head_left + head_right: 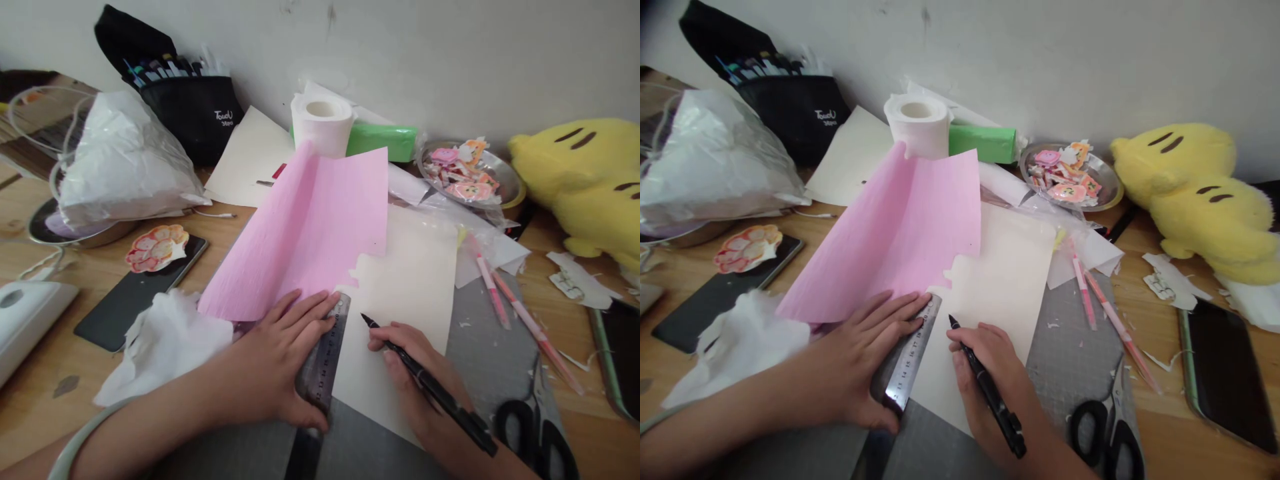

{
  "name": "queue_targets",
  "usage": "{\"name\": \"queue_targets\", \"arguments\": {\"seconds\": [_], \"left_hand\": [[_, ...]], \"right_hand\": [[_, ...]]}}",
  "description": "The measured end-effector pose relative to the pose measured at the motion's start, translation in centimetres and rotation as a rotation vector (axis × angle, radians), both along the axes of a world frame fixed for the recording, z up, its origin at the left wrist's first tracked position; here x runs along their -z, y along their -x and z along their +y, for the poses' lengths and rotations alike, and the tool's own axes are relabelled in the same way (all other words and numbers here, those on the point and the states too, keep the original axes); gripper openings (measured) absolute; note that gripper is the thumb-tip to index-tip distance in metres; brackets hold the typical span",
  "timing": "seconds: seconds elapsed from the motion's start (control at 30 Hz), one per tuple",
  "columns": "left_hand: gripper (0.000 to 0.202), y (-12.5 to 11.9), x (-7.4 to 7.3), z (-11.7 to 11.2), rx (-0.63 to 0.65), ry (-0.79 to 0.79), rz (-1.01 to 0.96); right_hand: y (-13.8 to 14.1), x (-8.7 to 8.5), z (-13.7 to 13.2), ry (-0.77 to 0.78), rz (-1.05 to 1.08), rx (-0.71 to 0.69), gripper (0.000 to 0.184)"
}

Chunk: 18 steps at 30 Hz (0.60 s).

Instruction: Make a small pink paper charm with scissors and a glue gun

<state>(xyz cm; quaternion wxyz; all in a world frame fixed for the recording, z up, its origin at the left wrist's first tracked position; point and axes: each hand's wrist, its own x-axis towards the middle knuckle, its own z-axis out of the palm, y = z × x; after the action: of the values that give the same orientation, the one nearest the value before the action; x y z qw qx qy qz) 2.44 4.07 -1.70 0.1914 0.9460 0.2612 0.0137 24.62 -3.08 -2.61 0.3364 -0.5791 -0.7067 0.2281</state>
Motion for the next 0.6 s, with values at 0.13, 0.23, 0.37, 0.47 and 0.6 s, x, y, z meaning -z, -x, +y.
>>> {"name": "queue_targets", "arguments": {"seconds": [0.13, 0.23, 0.37, 0.47, 0.6], "left_hand": [[0.092, 0.12, 0.04, 0.13, -0.02, 0.043, -0.027], [0.089, 0.27, 0.22, 0.27, -0.029, 0.05, -0.069], [0.09, 0.29, 0.32, 0.48, -0.028, 0.034, -0.08], [0.097, 0.16, 0.25, 0.55, -0.025, 0.049, -0.051], [0.115, 0.01, 0.18, 0.51, -0.054, 0.072, 0.001]], "right_hand": [[-0.26, 0.42, 0.08, -0.025, -0.011, -0.017, 0.02], [-0.44, 0.6, 0.1, -0.015, -0.006, -0.037, 0.019], [-0.39, 0.34, 0.11, -0.015, 0.002, -0.044, 0.018], [-0.2, -0.03, 0.18, -0.015, 0.015, -0.03, 0.018], [0.02, -0.31, 0.33, -0.032, 0.02, -0.022, 0.017]]}}
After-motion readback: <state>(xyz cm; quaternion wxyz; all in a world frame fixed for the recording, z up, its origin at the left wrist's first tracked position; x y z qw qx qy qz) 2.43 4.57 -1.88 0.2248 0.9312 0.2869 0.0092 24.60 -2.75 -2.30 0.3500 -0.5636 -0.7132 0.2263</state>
